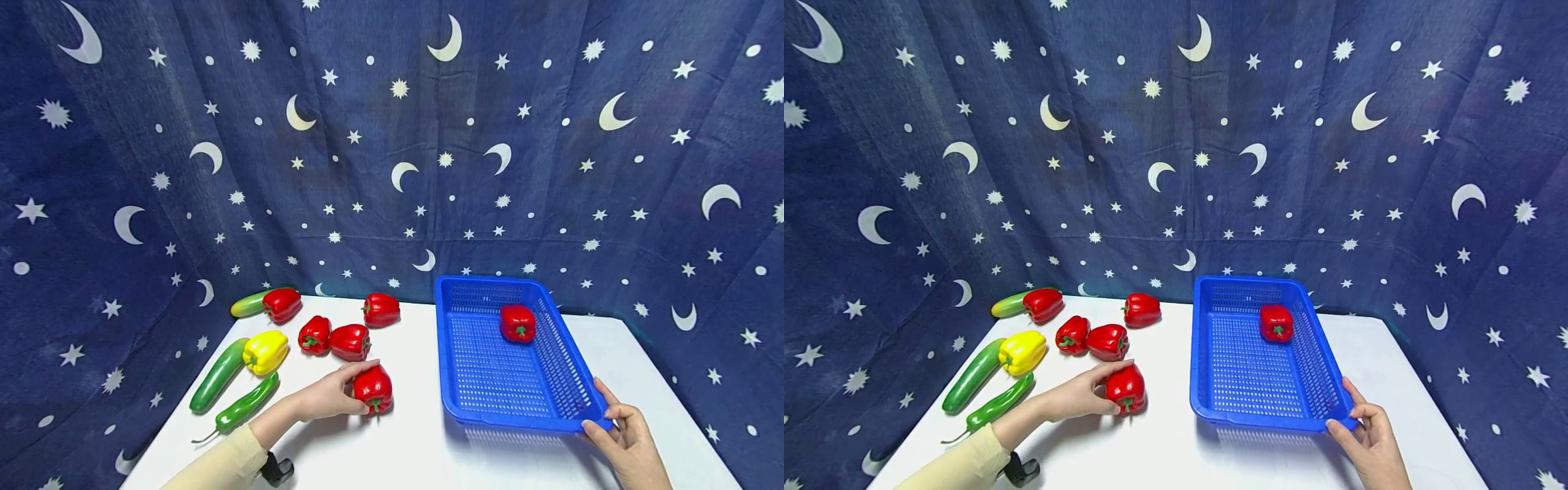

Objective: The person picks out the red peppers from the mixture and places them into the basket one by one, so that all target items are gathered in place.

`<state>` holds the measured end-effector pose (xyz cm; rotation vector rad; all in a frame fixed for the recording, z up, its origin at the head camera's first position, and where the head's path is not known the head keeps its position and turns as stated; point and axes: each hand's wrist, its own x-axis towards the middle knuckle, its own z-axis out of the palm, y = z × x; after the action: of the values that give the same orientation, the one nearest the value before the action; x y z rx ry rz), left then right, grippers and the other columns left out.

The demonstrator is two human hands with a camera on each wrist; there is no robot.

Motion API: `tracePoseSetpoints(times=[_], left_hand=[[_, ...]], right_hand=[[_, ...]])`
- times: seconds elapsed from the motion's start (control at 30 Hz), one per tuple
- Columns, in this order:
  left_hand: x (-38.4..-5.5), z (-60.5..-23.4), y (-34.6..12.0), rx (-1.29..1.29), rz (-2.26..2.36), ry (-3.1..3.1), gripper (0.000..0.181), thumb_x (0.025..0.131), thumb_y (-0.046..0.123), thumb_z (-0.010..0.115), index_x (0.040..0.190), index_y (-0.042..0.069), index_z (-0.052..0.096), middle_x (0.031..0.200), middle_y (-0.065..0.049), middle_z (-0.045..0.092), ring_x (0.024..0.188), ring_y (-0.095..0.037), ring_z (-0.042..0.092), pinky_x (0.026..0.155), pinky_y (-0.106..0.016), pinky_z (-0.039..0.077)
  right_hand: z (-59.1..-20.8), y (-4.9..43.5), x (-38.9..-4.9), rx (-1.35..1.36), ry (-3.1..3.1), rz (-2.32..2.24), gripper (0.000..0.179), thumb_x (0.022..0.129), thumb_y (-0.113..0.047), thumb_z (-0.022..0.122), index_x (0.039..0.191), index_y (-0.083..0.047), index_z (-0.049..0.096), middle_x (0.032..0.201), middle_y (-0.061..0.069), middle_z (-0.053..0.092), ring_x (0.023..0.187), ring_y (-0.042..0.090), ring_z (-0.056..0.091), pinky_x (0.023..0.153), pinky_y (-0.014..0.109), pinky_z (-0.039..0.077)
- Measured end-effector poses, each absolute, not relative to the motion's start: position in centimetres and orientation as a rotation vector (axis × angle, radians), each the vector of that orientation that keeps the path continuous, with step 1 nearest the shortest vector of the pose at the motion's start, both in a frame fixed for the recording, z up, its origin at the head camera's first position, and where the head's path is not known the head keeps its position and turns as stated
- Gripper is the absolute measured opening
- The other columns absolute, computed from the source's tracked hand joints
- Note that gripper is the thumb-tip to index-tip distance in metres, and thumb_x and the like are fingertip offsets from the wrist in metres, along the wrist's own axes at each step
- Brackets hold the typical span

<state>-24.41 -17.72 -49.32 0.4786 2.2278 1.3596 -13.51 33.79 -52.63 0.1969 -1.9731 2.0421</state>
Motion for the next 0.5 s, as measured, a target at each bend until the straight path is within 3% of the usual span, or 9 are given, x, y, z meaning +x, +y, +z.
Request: tracePoseSetpoints(times=[0.27,0.5], left_hand=[[-24.58,-49.59,-17.65,0.471,1.336,2.257,0.087,0.083,0.017,0.085,0.158,0.026,0.041,0.153,-0.010,0.040,0.137,-0.036,0.038,0.106,-0.057,0.046],[-24.47,-49.66,-17.57,0.435,1.344,2.232,0.088,0.083,0.021,0.085,0.158,0.028,0.039,0.153,-0.009,0.040,0.138,-0.035,0.037,0.106,-0.058,0.045]], right_hand=[[-52.60,33.69,-13.53,0.110,-2.022,2.021,0.030,0.099,0.007,0.059,0.115,-0.006,0.037,0.165,-0.002,0.029,0.110,-0.006,0.060,0.078,0.024,0.060],[-52.69,33.72,-13.50,0.099,-2.008,2.044,0.031,0.099,0.008,0.059,0.116,-0.008,0.038,0.168,0.001,0.024,0.111,-0.008,0.059,0.079,0.024,0.059]])
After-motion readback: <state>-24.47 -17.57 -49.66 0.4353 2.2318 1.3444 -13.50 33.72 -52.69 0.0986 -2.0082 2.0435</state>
